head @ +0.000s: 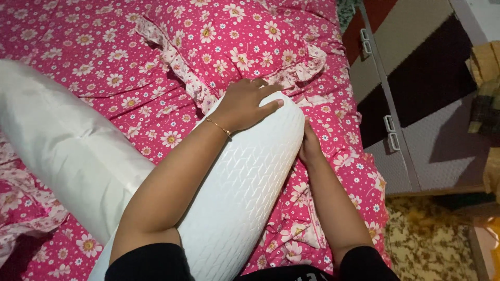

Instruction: The person places a white cylindrical pillow onto a pink floral pillowcase and pulls the case over the pillow. They adjust the fabric along the length and tuck the end to fit the pillow inside the case.

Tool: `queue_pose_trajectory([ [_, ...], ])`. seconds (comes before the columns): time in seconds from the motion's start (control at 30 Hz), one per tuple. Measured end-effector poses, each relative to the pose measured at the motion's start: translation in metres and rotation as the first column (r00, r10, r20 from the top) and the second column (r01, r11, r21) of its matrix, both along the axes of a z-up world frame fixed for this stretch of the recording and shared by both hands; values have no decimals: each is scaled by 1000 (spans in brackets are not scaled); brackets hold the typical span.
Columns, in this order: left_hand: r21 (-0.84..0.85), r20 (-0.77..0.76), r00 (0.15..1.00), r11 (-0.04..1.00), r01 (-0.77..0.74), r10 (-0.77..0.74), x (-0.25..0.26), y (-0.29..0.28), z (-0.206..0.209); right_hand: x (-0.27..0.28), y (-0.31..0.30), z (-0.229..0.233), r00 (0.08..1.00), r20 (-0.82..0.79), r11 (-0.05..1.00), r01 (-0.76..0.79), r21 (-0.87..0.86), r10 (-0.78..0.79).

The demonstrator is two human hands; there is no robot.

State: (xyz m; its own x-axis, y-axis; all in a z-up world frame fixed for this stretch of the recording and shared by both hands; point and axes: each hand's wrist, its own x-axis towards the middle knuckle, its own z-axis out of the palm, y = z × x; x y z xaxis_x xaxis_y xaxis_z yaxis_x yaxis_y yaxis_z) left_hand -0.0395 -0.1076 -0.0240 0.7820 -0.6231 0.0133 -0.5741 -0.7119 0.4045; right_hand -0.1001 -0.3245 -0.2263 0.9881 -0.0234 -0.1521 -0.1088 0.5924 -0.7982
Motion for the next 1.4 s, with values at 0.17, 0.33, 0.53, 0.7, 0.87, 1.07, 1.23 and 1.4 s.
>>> queue_pose_trajectory([
  [0.17, -117, 42, 996, 989, 87, -82, 10, 3, -13, 2, -9, -13, 1000, -9, 999, 24, -38, -25],
  [0.33, -14, -160, 987, 999, -33, 30, 2, 6, 9, -9, -10, -7, 1000, 2, 985, -20, -172, 20],
  [0.53, 396, -330, 940, 917, 51, 90, 24, -4, 0, -28, -1, -9, 999, -27, 985, -49, -163, 45],
  [0.7, 264, 31, 999, 964, 1, -10, 14, -21, -27, -33, -10, 20, 998, 28, 952, -37, -304, 47],
  [0.87, 66, 161, 987, 998, 20, -30, 5, -19, -23, -41, -13, 61, 995, 3, 869, 92, -486, -103],
  [1.07, -36, 235, 971, 998, 53, -43, 3, -21, -24, -48, -24, 70, 973, 93, 584, 201, -787, -210],
  [1.23, -71, 243, 969, 996, 61, -42, -4, -22, -17, -58, -42, 75, 994, -77, 203, -92, -975, 81],
  [1.4, -66, 200, 979, 996, 57, -43, -3, -23, -18, -44, -59, 39, 948, -163, 27, -177, -984, 272],
])
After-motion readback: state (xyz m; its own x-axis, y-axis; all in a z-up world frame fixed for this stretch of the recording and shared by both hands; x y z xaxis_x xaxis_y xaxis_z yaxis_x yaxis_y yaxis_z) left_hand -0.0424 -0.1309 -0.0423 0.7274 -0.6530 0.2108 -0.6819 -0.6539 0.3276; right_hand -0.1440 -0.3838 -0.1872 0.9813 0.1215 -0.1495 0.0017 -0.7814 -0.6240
